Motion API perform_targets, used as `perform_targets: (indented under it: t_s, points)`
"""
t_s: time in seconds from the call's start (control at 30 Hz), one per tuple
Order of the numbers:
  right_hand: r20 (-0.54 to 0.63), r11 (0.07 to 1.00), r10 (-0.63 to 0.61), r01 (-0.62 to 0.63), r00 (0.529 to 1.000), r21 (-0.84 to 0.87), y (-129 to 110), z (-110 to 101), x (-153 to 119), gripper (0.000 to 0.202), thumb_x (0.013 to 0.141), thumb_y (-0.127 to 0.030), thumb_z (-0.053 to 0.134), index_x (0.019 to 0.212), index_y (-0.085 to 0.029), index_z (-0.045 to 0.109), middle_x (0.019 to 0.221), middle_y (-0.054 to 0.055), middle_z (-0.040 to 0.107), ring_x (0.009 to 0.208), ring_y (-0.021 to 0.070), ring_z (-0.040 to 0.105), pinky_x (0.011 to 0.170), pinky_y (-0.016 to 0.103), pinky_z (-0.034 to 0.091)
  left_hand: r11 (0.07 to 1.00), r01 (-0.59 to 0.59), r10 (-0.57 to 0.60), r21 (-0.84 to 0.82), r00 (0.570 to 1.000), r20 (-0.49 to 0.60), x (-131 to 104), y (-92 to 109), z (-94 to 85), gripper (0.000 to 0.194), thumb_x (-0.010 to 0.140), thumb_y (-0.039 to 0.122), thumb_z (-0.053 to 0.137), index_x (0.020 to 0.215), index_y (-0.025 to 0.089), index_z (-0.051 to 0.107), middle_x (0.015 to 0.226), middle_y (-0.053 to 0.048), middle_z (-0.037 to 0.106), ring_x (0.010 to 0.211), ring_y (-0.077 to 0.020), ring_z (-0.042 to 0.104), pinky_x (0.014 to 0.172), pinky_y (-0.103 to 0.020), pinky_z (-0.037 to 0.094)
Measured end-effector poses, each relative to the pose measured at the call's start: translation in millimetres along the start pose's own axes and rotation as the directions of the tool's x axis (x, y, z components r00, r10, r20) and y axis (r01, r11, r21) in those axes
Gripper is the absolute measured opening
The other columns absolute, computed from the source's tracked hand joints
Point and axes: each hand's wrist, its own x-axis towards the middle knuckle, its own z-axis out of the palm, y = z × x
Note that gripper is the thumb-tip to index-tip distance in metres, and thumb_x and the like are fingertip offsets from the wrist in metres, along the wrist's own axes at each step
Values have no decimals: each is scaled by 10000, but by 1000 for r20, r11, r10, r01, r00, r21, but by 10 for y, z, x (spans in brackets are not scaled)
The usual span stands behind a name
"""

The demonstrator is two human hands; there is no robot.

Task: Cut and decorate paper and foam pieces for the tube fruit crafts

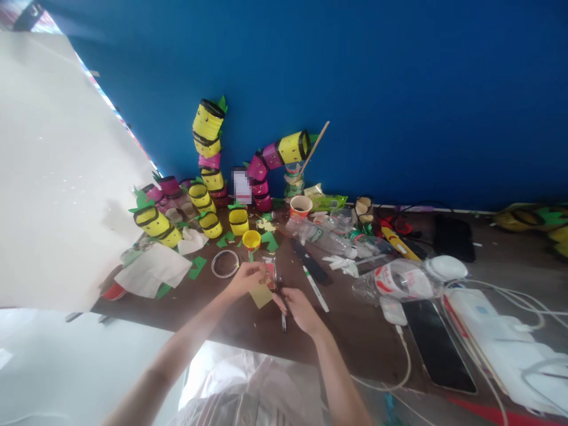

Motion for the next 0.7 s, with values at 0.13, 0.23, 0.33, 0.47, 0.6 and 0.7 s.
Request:
perform_targets:
  t_s: [0.13, 0.23, 0.33, 0.47, 0.6, 0.7]
  points:
    - [-15, 999, 14, -14, 1000, -43, -24, 2, -11, 457, 752, -541, 526, 515, -188, 356, 483, -52, 341, 469, 82, 316, 474, 237, 217, 1000, 4, -4, 2, 1000, -2, 6, -12, -5, 117, 658, 156, 472, 546, 127, 492, 541, 12, 485, 516, -71, 438, 509, -186, 320]
    - [-33, 998, 17, -19, 999, -62, -27, 4, -20, 459, 743, -542, 539, 510, -185, 369, 480, -51, 349, 473, 83, 318, 471, 235, 219, 1000, 4, -4, 4, 1000, -4, 10, -27, -5, 122, 659, 158, 471, 543, 126, 494, 538, 13, 484, 515, -71, 437, 504, -182, 318]
    - [-43, 996, 17, -20, 999, -81, -27, 7, -20, 459, 749, -549, 528, 512, -183, 386, 477, -49, 366, 472, 83, 323, 476, 236, 229, 1000, -3, 3, 9, 1000, -8, 8, -41, 1, 133, 670, 170, 482, 547, 124, 503, 536, 14, 485, 519, -73, 438, 505, -181, 316]
    - [-47, 999, 13, -15, 999, -48, -20, 15, -9, 476, 734, -581, 522, 513, -187, 374, 472, -55, 353, 458, 81, 315, 471, 237, 228, 1000, -18, 17, 15, 1000, 4, 3, -67, 21, 153, 689, 195, 519, 557, 117, 520, 565, 7, 510, 543, -74, 449, 526, -184, 323]
    - [-44, 999, 12, -14, 999, -32, -27, 20, -9, 472, 738, -573, 522, 513, -185, 375, 468, -55, 360, 458, 81, 326, 475, 238, 229, 999, -25, 25, 22, 1000, -3, 9, -97, 34, 158, 694, 204, 545, 563, 117, 527, 571, 8, 512, 549, -74, 443, 530, -186, 324]
    - [-34, 1000, 5, -6, 999, -15, -25, 24, -13, 467, 750, -555, 519, 507, -187, 364, 465, -59, 344, 455, 80, 326, 477, 239, 234, 999, -24, 24, 25, 1000, -9, 16, -108, 33, 145, 695, 182, 540, 567, 115, 532, 570, 6, 516, 554, -77, 451, 529, -185, 327]
